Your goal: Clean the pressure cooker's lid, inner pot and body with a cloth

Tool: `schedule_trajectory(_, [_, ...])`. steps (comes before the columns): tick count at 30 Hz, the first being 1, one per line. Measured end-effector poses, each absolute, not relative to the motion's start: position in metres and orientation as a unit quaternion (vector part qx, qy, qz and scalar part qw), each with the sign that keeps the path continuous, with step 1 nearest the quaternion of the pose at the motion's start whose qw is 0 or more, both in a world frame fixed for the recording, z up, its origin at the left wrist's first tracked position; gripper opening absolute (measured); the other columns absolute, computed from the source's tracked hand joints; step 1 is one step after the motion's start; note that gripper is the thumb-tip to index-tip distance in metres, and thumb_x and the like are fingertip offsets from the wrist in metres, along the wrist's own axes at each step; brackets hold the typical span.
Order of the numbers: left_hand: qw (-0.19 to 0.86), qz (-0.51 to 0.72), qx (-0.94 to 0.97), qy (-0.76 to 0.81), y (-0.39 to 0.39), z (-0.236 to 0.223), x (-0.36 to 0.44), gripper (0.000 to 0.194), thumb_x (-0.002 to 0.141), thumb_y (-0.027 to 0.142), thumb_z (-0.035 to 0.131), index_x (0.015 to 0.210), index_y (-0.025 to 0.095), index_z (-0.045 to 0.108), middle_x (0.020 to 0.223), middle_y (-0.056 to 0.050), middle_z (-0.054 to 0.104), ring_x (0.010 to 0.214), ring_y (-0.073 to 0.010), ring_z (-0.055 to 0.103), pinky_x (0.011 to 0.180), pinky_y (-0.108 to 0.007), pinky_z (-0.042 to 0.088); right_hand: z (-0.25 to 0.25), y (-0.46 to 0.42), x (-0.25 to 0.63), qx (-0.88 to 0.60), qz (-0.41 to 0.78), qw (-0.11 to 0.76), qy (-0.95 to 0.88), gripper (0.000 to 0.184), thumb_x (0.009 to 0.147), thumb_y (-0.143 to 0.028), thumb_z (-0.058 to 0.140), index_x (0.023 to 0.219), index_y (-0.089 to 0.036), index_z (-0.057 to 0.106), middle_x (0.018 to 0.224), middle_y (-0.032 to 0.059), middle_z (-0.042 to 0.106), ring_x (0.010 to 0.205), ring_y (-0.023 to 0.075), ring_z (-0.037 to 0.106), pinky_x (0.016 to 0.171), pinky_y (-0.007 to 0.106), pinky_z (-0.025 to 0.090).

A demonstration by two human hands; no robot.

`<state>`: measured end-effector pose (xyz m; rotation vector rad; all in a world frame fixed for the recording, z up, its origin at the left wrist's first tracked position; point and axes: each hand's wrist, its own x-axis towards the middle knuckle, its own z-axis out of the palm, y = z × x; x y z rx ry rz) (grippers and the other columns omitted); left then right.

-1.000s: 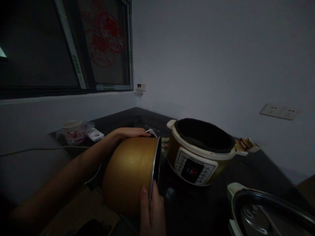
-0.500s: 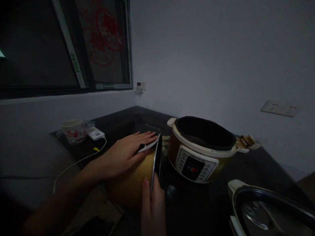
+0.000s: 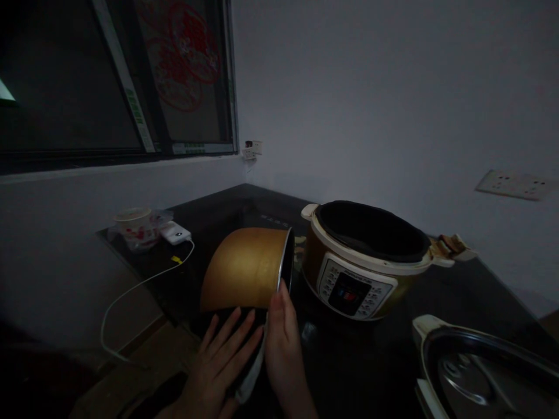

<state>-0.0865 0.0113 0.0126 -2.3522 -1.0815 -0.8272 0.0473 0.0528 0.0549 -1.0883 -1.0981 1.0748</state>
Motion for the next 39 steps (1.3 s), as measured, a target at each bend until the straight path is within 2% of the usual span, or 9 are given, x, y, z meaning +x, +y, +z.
schedule_trajectory(6, [0.208, -0.331, -0.818, -0.423, 0.028, 0.037, -0.076, 0.07, 0.083, 0.015, 0.044, 0.149, 0.014, 0.023, 0.153, -0.005, 0.033, 0.147, -0.0197, 0.011, 0.118, -0.039, 0.003, 0.052, 0.059, 0.047, -0.445, 0.498, 0.589, -0.454, 0.087, 0.072, -0.085, 0.037, 0.13, -0.023, 0.056, 0.135, 0.0095, 0.056, 0.129, 0.0268, 0.047, 0.109, 0.041, 0.034])
schedule_trajectory(11, [0.177, -0.334, -0.816, -0.438, 0.048, 0.076, -0.074, 0.063, 0.086, 0.021, 0.045, 0.147, 0.016, 0.03, 0.153, -0.004, 0.033, 0.145, -0.0189, 0.02, 0.117, -0.038, 0.008, 0.049, 0.058, 0.046, -0.448, 0.462, 0.598, -0.477, 0.087, 0.07, -0.087, 0.037, 0.125, -0.023, 0.06, 0.135, 0.011, 0.056, 0.128, 0.0285, 0.048, 0.107, 0.043, 0.036])
schedule_trajectory(16, [0.068, -0.254, -0.852, -0.452, 0.077, 0.124, -0.082, 0.055, 0.091, 0.027, 0.044, 0.145, 0.021, 0.033, 0.153, 0.0, 0.034, 0.142, -0.0162, 0.027, 0.117, -0.04, 0.017, 0.049, 0.054, 0.048, -0.475, 0.427, 0.595, -0.488, 0.09, 0.067, -0.087, 0.042, 0.124, -0.02, 0.061, 0.134, 0.0147, 0.056, 0.126, 0.0321, 0.049, 0.106, 0.047, 0.037])
schedule_trajectory(20, [-0.016, -0.213, -0.877, -0.43, 0.104, 0.152, -0.09, 0.048, 0.097, 0.036, 0.036, 0.142, 0.02, 0.039, 0.15, -0.001, 0.04, 0.14, -0.0145, 0.032, 0.116, -0.038, 0.021, 0.054, 0.054, 0.048, -0.432, 0.47, 0.585, -0.499, 0.078, 0.073, -0.078, 0.049, 0.124, -0.02, 0.06, 0.133, 0.0129, 0.057, 0.127, 0.0294, 0.049, 0.102, 0.042, 0.042])
schedule_trajectory(24, [-0.07, -0.194, -0.885, -0.418, 0.133, 0.163, -0.098, 0.046, 0.097, 0.038, 0.034, 0.139, 0.022, 0.043, 0.147, -0.002, 0.045, 0.134, -0.0188, 0.041, 0.113, -0.039, 0.028, 0.057, 0.05, 0.047, -0.451, 0.475, 0.566, -0.501, 0.063, 0.077, -0.065, 0.059, 0.12, -0.02, 0.063, 0.124, 0.0102, 0.064, 0.121, 0.0253, 0.055, 0.097, 0.035, 0.047])
schedule_trajectory(28, [-0.1, -0.152, -0.85, -0.495, 0.168, 0.167, -0.103, 0.044, 0.095, 0.043, 0.034, 0.116, 0.016, 0.063, 0.119, -0.011, 0.068, 0.104, -0.0244, 0.064, 0.091, -0.036, 0.047, 0.056, 0.037, 0.046, -0.463, 0.486, 0.552, -0.494, 0.06, 0.077, -0.06, 0.061, 0.121, -0.019, 0.063, 0.12, 0.0097, 0.067, 0.116, 0.0246, 0.059, 0.092, 0.033, 0.05])
schedule_trajectory(30, [-0.087, -0.157, -0.833, -0.524, 0.185, 0.169, -0.105, 0.04, 0.095, 0.038, 0.037, 0.108, 0.012, 0.065, 0.11, -0.015, 0.07, 0.099, -0.0264, 0.065, 0.087, -0.037, 0.047, 0.055, 0.032, 0.047, -0.47, 0.484, 0.552, -0.49, 0.058, 0.078, -0.059, 0.06, 0.12, -0.018, 0.064, 0.118, 0.0093, 0.068, 0.115, 0.0246, 0.059, 0.092, 0.032, 0.05])
schedule_trajectory(33, [-0.049, -0.206, -0.81, -0.547, 0.198, 0.172, -0.105, 0.039, 0.096, 0.029, 0.033, 0.12, 0.009, 0.056, 0.121, -0.02, 0.063, 0.11, -0.03, 0.058, 0.094, -0.045, 0.041, 0.049, 0.03, 0.05, -0.474, 0.481, 0.546, -0.495, 0.054, 0.08, -0.058, 0.058, 0.118, -0.019, 0.065, 0.117, 0.0089, 0.068, 0.115, 0.0251, 0.06, 0.092, 0.033, 0.051])
schedule_trajectory(39, [-0.114, -0.166, -0.863, -0.463, 0.17, 0.172, -0.102, 0.038, 0.094, 0.043, 0.04, 0.101, 0.016, 0.066, 0.102, -0.008, 0.072, 0.092, -0.0214, 0.066, 0.084, -0.031, 0.047, 0.029, 0.033, 0.06, -0.498, 0.484, 0.521, -0.496, 0.053, 0.08, -0.054, 0.062, 0.121, -0.02, 0.064, 0.129, 0.009, 0.061, 0.125, 0.0266, 0.052, 0.101, 0.037, 0.043])
